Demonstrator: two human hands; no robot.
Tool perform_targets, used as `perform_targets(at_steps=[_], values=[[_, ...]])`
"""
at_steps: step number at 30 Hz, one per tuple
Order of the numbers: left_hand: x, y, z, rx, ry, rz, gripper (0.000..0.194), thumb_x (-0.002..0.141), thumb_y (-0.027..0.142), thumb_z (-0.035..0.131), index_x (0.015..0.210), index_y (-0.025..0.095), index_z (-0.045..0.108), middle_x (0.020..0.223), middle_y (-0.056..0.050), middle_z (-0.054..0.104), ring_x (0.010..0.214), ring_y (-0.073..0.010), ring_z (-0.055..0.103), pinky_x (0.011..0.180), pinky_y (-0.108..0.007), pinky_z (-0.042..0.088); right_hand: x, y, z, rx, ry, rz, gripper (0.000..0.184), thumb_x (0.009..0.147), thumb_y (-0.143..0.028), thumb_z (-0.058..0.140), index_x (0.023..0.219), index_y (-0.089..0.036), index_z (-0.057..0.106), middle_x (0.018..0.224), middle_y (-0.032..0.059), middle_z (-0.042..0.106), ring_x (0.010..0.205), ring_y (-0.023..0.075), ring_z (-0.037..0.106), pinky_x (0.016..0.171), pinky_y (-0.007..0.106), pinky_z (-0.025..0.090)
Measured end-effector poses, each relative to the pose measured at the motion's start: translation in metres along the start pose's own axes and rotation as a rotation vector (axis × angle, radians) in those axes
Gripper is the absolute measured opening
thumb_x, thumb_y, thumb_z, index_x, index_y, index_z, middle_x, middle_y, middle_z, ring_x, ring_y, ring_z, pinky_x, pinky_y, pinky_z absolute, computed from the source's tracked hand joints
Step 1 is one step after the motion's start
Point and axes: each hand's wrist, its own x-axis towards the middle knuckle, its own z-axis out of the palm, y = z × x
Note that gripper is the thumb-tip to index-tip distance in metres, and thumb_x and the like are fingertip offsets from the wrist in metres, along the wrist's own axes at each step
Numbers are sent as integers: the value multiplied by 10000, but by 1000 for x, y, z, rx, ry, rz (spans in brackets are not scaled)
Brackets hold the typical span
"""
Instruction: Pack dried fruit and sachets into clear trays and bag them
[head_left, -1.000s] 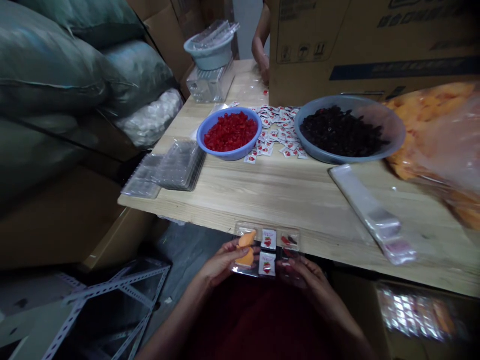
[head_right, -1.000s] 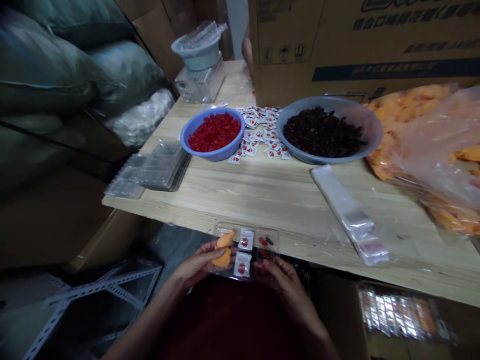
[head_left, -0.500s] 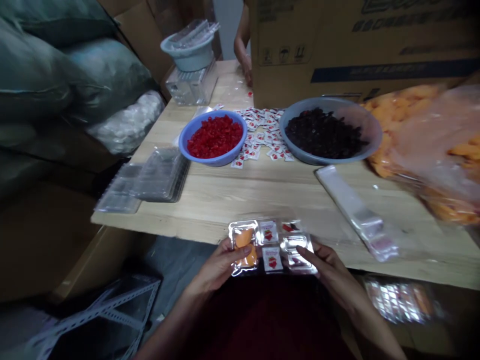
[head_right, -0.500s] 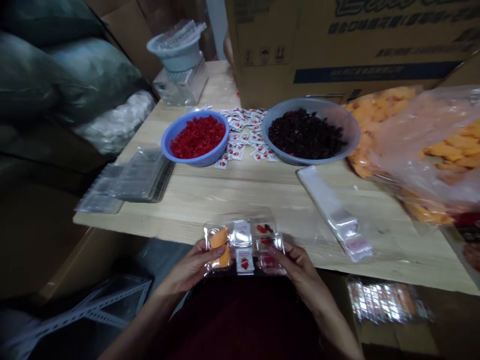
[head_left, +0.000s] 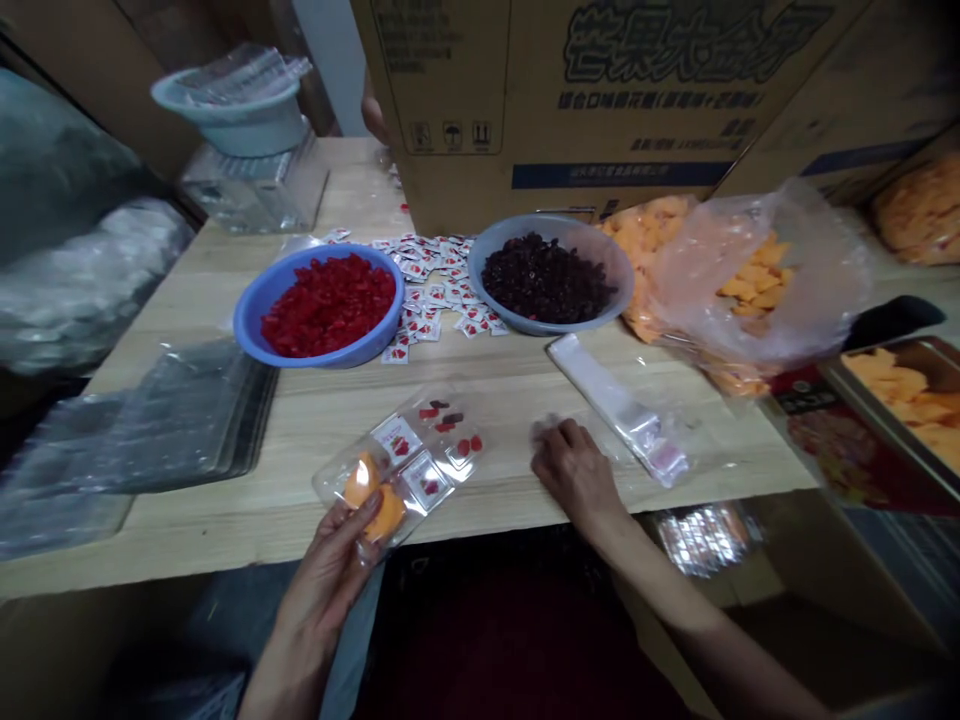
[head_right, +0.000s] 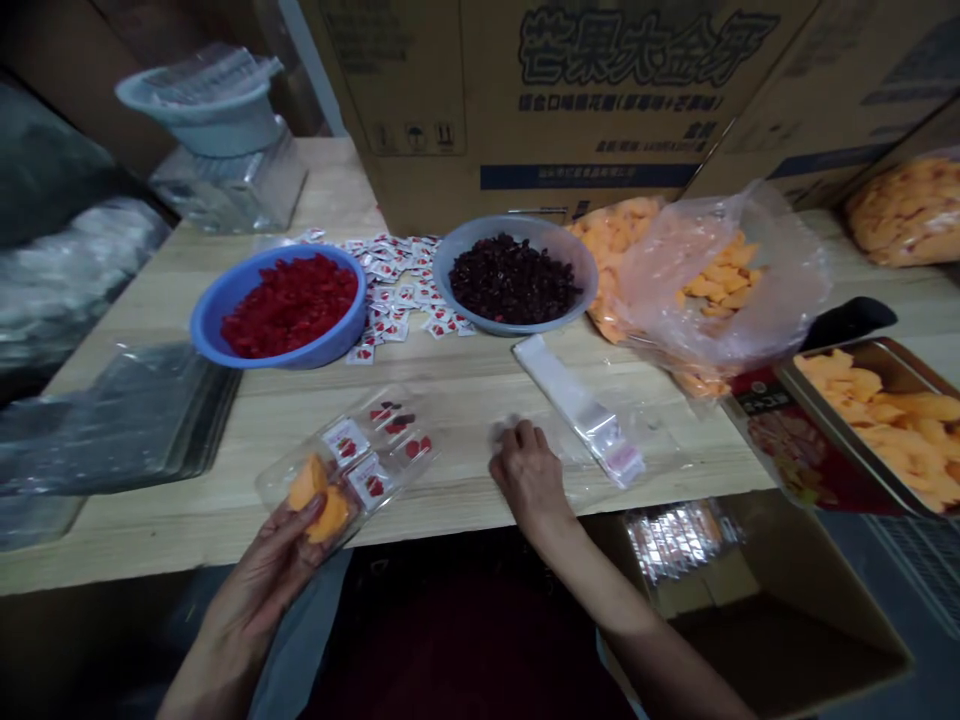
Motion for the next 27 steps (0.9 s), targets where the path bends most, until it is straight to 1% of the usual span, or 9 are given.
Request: perform_targets(at_steps=[3,6,9,12,16,20,22,25,27], values=[[-3,-2,-3,-16,-20,21,182,700,35,783,843,119,707,931,-69,768,752,-168,745,640,-184,619,16,-3,4,-113,-54,-5,185,955,-147,458,953,-143,643,986,132,655,943,261,631,690,310,441],[-7,-4,-7,-50,-2,30,241,720,-8,737,915,131,718,887,-62,768,797,-184,752,682,-206,630,23,5,-3,-87,-94,16,174,955,-187,478,894,-153,638,938,111,680,835,230,653,633,298,389],[-12,-4,-9,-90,32,21,316,727,-46,703,974,151,722,770,-29,751,770,-181,754,677,-197,630,22,13,-14,-7,-98,21,165,938,-215,502,839,-170,626,886,88,699,779,208,654,643,294,374],[-13,-5,-8,-96,0,21,362,741,-30,699,1058,143,716,861,-61,766,778,-189,754,713,-229,639,19,9,-18,9,-118,19,183,942,-225,493,831,-172,628,879,91,705,793,207,658,673,293,396],[-11,-7,-6,-108,-51,19,403,745,10,726,1121,154,712,975,-89,768,827,-201,751,710,-215,632,17,-11,-10,-96,-143,36,217,918,-326,587,1000,-132,637,1026,159,677,927,275,657,677,309,451],[-9,-6,-8,-108,-16,6,368,719,9,750,1057,153,730,909,-65,771,698,-160,736,533,-130,578,23,-15,-5,-244,-170,35,255,903,-103,524,1148,-103,596,1070,183,665,955,280,668,664,299,463],[-8,-6,-8,-113,-33,10,344,720,17,752,1038,145,730,924,-71,772,718,-168,741,571,-152,598,28,-6,-10,-212,-195,38,226,924,-103,492,1106,-116,624,1014,164,695,893,262,686,677,299,455],[-7,-8,-7,-130,-48,9,327,737,22,735,1042,139,727,963,-83,771,800,-189,752,688,-204,629,33,16,-23,-34,-253,-12,189,942,-173,504,895,-158,686,871,115,728,806,231,684,687,288,426],[-5,-10,-5,-123,-42,3,325,754,14,711,1056,134,722,969,-87,770,791,-181,751,672,-196,624,35,29,-28,112,-250,-66,219,909,-137,521,769,-175,685,813,81,724,777,206,667,696,277,407]])
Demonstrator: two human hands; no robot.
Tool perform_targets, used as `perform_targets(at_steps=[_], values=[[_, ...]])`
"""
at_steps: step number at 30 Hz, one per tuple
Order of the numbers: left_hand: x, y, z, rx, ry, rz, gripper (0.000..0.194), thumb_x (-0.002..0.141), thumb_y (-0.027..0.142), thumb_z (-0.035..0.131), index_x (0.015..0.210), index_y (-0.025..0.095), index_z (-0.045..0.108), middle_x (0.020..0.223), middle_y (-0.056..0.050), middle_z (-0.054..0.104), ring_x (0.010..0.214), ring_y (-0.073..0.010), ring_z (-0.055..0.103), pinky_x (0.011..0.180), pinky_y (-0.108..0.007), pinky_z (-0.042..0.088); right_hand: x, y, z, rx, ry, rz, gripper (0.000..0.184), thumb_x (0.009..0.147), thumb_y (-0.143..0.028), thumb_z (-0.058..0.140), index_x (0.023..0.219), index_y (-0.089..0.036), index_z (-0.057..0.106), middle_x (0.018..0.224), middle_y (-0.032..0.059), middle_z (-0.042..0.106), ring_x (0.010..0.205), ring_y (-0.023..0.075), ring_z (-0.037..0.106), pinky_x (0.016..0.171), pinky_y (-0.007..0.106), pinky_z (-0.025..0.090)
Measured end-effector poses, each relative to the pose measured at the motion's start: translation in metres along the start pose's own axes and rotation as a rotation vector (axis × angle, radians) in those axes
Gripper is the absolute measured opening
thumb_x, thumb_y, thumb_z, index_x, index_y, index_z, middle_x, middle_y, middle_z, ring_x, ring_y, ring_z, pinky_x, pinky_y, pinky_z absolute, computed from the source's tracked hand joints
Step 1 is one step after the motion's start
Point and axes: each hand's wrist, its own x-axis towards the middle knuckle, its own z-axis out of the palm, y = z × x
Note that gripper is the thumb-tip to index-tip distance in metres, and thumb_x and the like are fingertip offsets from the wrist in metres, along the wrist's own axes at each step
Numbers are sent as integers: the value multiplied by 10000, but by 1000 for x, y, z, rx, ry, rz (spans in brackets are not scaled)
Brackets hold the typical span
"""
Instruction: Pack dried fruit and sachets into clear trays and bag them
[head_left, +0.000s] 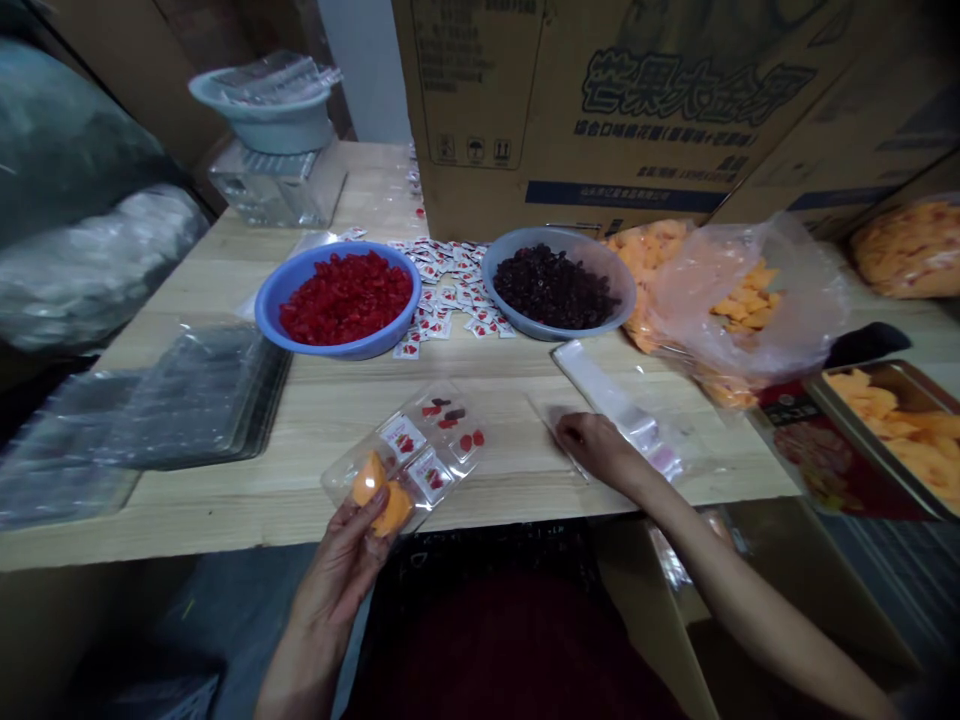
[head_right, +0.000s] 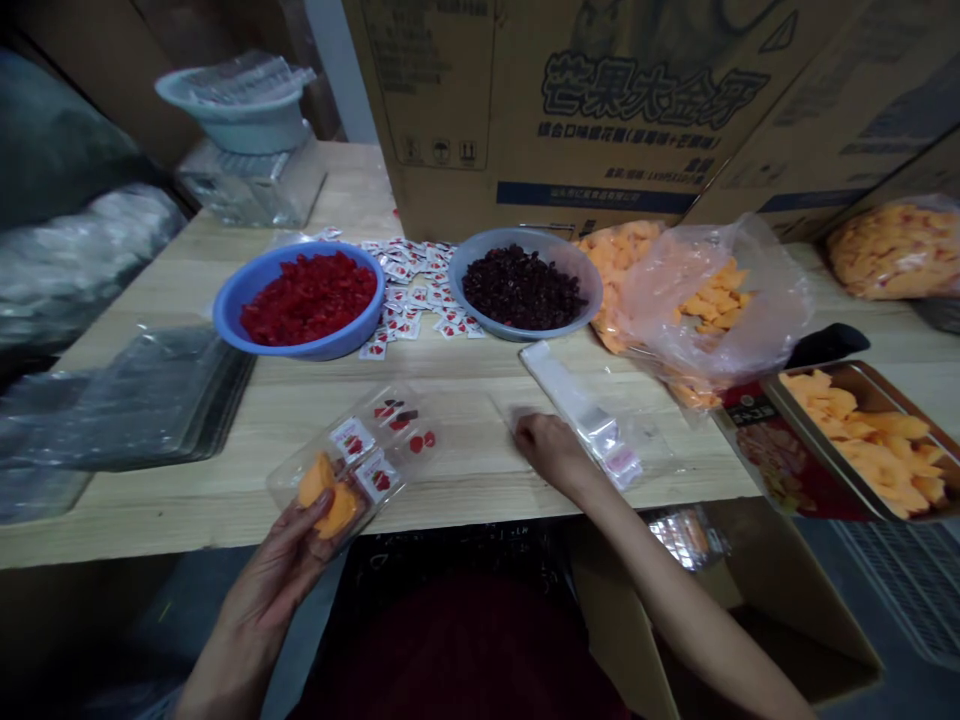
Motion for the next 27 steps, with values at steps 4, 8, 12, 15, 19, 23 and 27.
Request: perform_targets(at_steps=[4,8,12,15,19,23,27], values=[[6,-5,5,29,-38,-16,359,769,-4,679,1103,126,703,1017,-104,762,814,-182,751,636,-181,614,1,17,6,351,120,12,163,811,-139,617,655,-184,635,652,5,638,630,155,567,620,262,363],[11,-10,17,28,-30,-63,348,754,-8,698,1073,131,706,983,-86,767,777,-167,748,604,-159,599,6,27,19,867,36,122,325,705,-398,782,578,-195,562,537,-49,531,511,103,427,528,248,293],[15,-23,37,15,-143,-75,380,754,55,747,1120,144,697,1063,-78,762,919,-188,741,804,-235,613,5,30,20,1049,-80,130,362,714,-484,774,601,-180,611,544,-39,556,520,98,453,536,246,330],[20,-38,50,44,-241,-83,416,754,129,784,1159,149,691,1083,-81,762,962,-197,734,866,-257,593,2,30,17,1102,-101,115,334,729,-463,753,619,-169,640,575,-23,591,553,105,512,587,252,402],[22,-52,54,146,-248,-70,459,722,218,834,1154,139,700,1053,-89,772,924,-205,740,874,-278,578,2,33,21,1133,-39,139,261,677,-385,763,620,-165,634,578,-20,599,554,109,522,593,252,420],[12,-62,47,225,-203,-8,505,675,274,869,1132,131,708,1050,-103,770,883,-211,741,820,-278,577,-2,31,28,1047,138,100,214,733,-334,688,627,-168,603,583,-22,576,560,107,481,574,247,365],[1,-72,42,285,-228,42,486,714,303,834,1150,138,695,1049,-103,764,870,-213,735,770,-279,573,-14,14,31,909,345,94,162,791,-281,609,669,-179,579,614,-19,551,569,119,472,555,256,345]])
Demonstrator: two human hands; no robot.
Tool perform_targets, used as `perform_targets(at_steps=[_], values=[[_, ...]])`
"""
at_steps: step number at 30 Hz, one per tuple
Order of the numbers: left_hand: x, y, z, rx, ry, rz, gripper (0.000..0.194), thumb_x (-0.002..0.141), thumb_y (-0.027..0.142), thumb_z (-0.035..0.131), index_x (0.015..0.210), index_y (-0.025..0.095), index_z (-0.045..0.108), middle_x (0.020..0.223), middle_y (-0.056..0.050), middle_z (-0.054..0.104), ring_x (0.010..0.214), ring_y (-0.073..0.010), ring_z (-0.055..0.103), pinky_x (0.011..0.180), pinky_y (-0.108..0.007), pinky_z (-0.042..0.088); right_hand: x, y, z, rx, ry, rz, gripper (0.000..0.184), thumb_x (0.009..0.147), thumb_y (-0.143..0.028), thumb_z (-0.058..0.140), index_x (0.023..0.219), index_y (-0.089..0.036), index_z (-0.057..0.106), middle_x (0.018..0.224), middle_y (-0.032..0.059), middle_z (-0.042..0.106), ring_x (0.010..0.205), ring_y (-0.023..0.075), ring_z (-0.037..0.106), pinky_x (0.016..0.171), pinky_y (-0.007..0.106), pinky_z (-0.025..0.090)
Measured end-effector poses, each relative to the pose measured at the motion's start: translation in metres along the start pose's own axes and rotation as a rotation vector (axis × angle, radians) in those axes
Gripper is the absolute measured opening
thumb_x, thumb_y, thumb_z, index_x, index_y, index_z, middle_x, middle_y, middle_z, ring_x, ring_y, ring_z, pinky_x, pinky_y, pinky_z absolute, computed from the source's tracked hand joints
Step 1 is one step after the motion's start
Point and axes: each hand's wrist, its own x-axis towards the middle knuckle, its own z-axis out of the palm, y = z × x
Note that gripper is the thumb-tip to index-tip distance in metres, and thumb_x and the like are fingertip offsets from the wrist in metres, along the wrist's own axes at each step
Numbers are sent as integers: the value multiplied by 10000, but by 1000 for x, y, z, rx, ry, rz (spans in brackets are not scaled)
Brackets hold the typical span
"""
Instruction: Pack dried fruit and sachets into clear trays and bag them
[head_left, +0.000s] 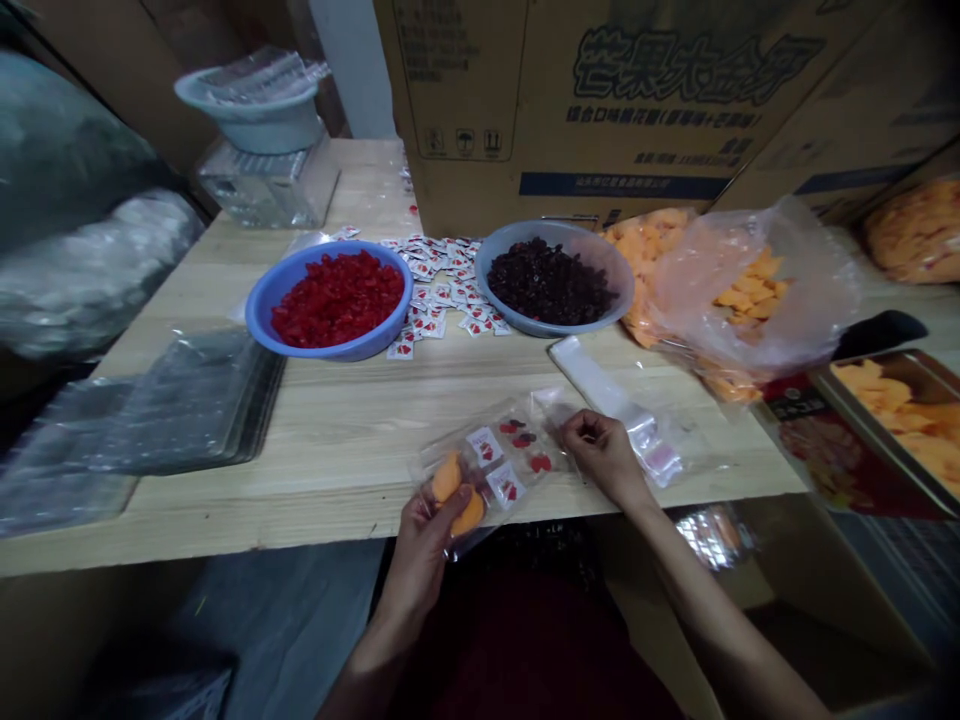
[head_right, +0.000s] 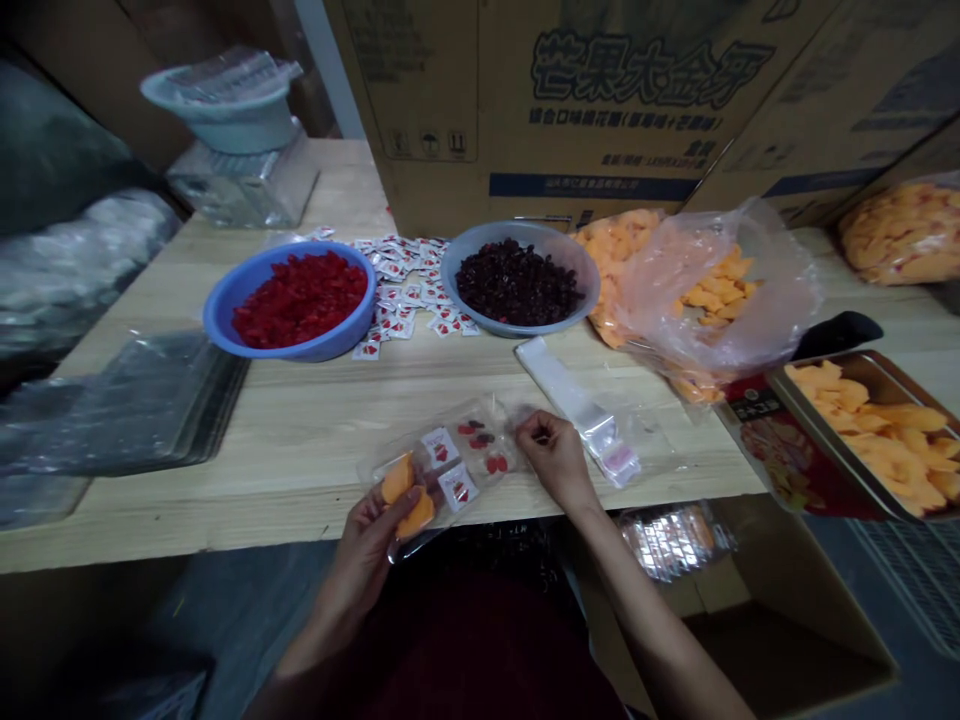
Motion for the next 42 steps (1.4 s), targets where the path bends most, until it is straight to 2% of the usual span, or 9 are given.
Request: perform_targets(at_steps=[3,7,14,19,26,29,34,39,42], values=[[-4,-4,5,64,14,31,444,733,325,817,1117,132,707,1032,-100,765,858,-204,729,773,-270,561,-15,-9,10,-182,106,-126,135,833,-235,570,706,-188,565,660,-10,556,606,136,501,591,269,372],[-7,1,13,136,15,77,410,733,343,815,1072,130,730,1014,-87,769,880,-194,716,804,-259,547,-25,-10,18,-400,132,-283,138,882,-194,527,745,-194,546,724,0,548,669,149,517,645,281,375],[-5,11,15,201,-39,41,367,755,346,797,1057,146,740,1009,-70,768,886,-191,704,820,-260,531,-19,-2,19,-377,190,-269,142,879,-170,538,741,-204,524,701,-10,521,638,146,504,621,275,369],[2,7,10,260,-67,47,372,788,368,767,1076,136,737,1013,-80,757,892,-194,684,813,-265,517,-28,-6,22,-391,130,-335,177,936,-192,478,764,-206,517,761,12,534,696,159,519,657,282,384],[0,6,14,289,-130,34,344,772,359,783,1053,166,739,984,-54,754,863,-178,679,797,-261,517,-20,-3,23,-452,140,-205,33,884,-209,518,864,-201,544,755,9,575,680,172,548,635,279,380],[-2,8,12,288,-138,30,330,776,354,781,1041,162,738,950,-49,756,825,-167,679,756,-244,517,-10,-1,21,-447,135,-212,66,877,-202,508,839,-197,563,749,12,592,673,168,556,636,274,380],[-4,9,4,214,-79,48,374,773,349,780,1080,142,727,1031,-84,761,880,-198,701,809,-272,535,-5,-2,13,-311,187,-185,103,856,-222,531,785,-186,598,675,-3,585,608,148,524,599,259,376],[-7,8,-3,127,25,53,479,717,342,820,1127,119,713,1051,-115,761,883,-235,724,813,-314,558,-6,-1,11,-161,164,-136,129,840,-255,565,736,-182,589,652,-14,562,589,132,485,575,250,376],[-12,10,0,65,72,68,494,719,339,820,1144,116,704,1092,-122,753,969,-254,719,867,-329,552,-6,1,14,-136,155,-121,143,844,-271,573,731,-182,579,650,-16,555,588,128,480,566,246,375]])
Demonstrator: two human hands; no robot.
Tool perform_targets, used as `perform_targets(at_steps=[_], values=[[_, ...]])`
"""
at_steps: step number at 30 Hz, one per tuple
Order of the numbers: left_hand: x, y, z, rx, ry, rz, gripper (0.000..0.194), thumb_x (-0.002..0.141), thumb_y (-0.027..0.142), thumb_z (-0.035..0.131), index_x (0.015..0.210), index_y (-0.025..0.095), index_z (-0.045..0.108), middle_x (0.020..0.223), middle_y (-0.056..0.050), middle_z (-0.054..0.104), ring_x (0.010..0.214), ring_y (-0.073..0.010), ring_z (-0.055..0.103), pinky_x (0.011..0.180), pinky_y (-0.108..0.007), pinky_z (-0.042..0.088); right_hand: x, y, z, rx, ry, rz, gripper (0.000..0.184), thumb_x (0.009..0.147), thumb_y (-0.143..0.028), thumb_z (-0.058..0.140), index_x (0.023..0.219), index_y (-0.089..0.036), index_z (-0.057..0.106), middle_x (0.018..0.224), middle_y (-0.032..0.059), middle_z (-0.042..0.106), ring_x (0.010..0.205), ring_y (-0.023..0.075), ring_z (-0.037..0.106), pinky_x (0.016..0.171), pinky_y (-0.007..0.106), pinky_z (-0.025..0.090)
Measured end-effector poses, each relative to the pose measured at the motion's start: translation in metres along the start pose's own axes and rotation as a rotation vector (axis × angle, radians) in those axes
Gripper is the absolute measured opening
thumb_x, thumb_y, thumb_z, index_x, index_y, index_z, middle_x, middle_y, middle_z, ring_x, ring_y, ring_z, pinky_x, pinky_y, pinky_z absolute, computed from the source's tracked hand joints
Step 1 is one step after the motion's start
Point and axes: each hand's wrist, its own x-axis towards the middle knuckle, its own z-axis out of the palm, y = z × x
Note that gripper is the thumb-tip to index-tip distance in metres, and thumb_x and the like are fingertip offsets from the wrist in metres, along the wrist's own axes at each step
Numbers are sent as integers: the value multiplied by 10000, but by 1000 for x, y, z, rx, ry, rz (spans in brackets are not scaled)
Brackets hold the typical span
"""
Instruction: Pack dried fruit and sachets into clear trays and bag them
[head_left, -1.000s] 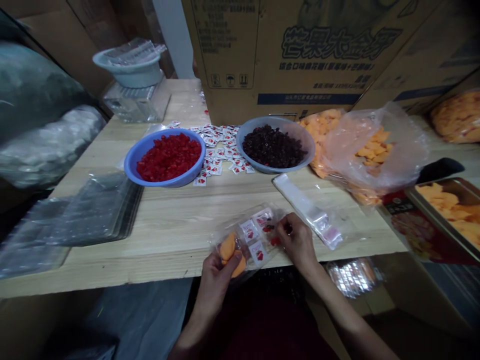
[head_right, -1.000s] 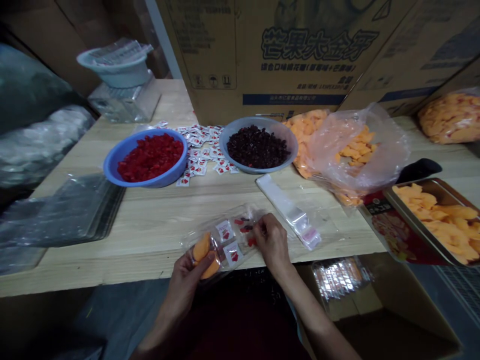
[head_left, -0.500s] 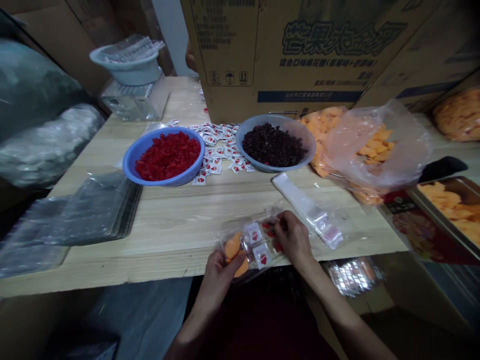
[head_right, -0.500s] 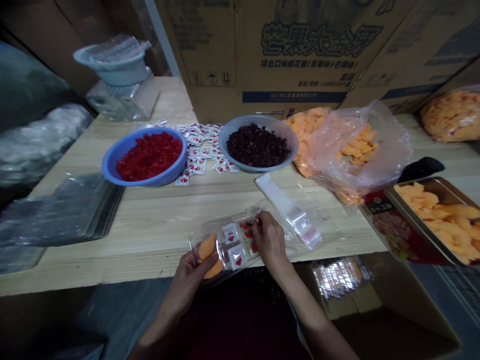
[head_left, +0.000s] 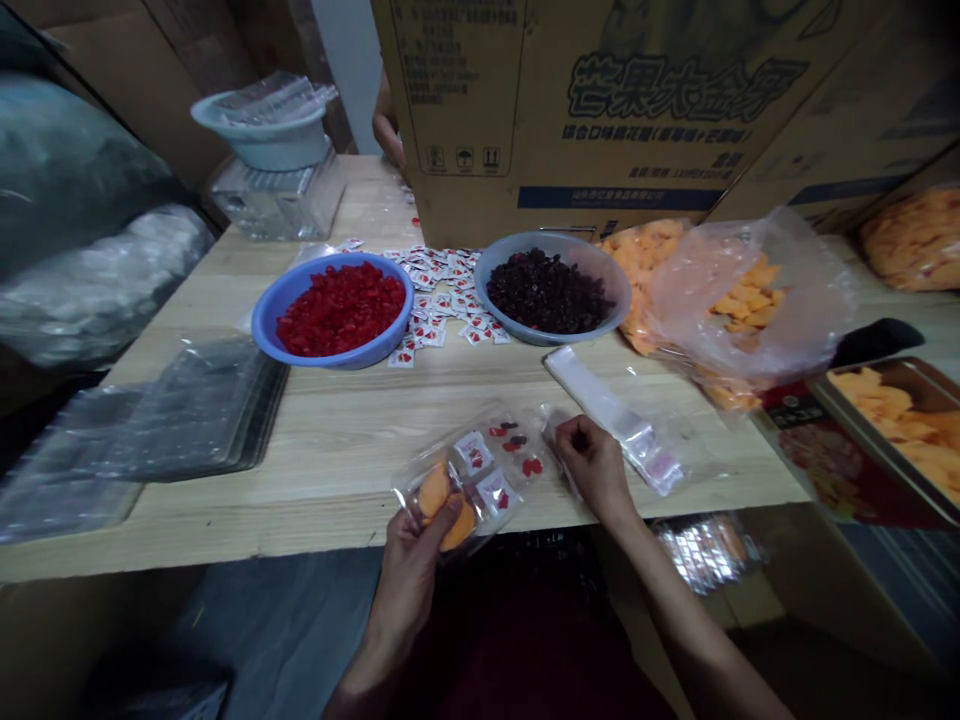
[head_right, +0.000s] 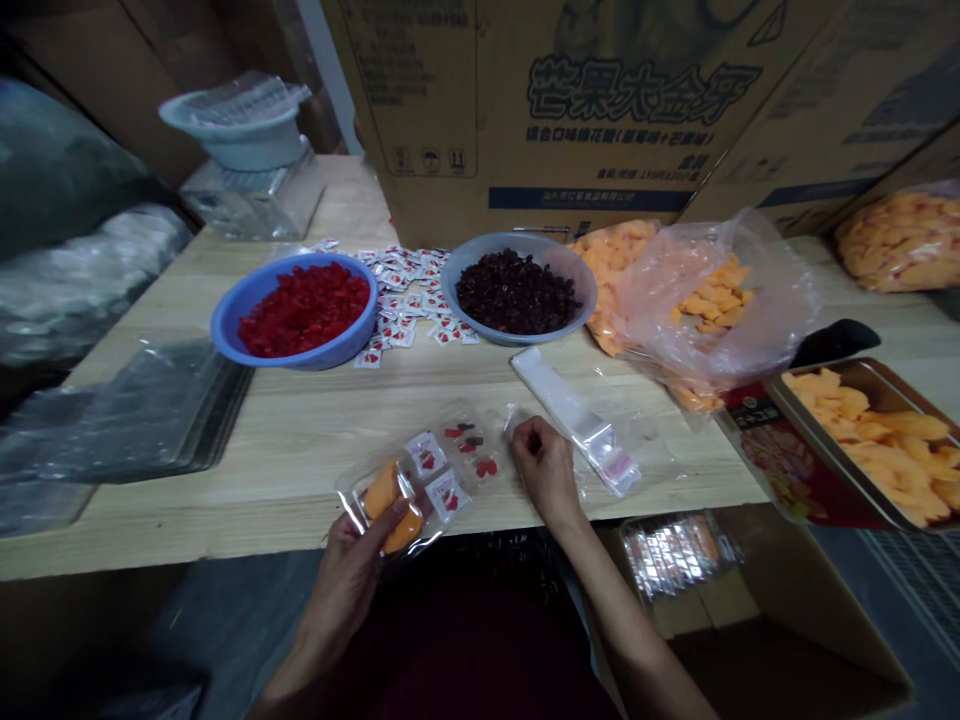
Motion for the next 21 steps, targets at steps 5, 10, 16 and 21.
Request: perform_targets(at_steps=[5,10,16,21], values=[[-2,4,12,-73,49,62,519,717,325,826,1178,127,693,1109,-104,753,1015,-238,708,930,-328,535,2,11,5,53,-24,-4,160,835,-300,570,734,-178,592,648,-9,560,587,129,482,565,245,389],[9,-8,13,-43,24,57,560,720,357,816,1205,114,675,1083,-120,757,947,-247,723,889,-358,552,3,21,3,150,-37,48,166,833,-315,584,749,-173,600,641,-14,552,591,128,479,555,241,381],[8,-17,7,-9,20,85,512,751,332,798,1208,143,666,1139,-102,743,1011,-229,706,927,-332,528,2,17,-1,172,-9,56,156,826,-302,602,754,-164,610,659,-12,572,607,130,497,577,245,394],[-7,-24,18,34,-10,35,495,739,363,809,1163,142,679,1094,-107,755,1010,-252,708,917,-342,533,-2,0,-1,25,24,-13,123,840,-246,571,743,-177,598,652,-20,560,584,124,479,572,247,378]])
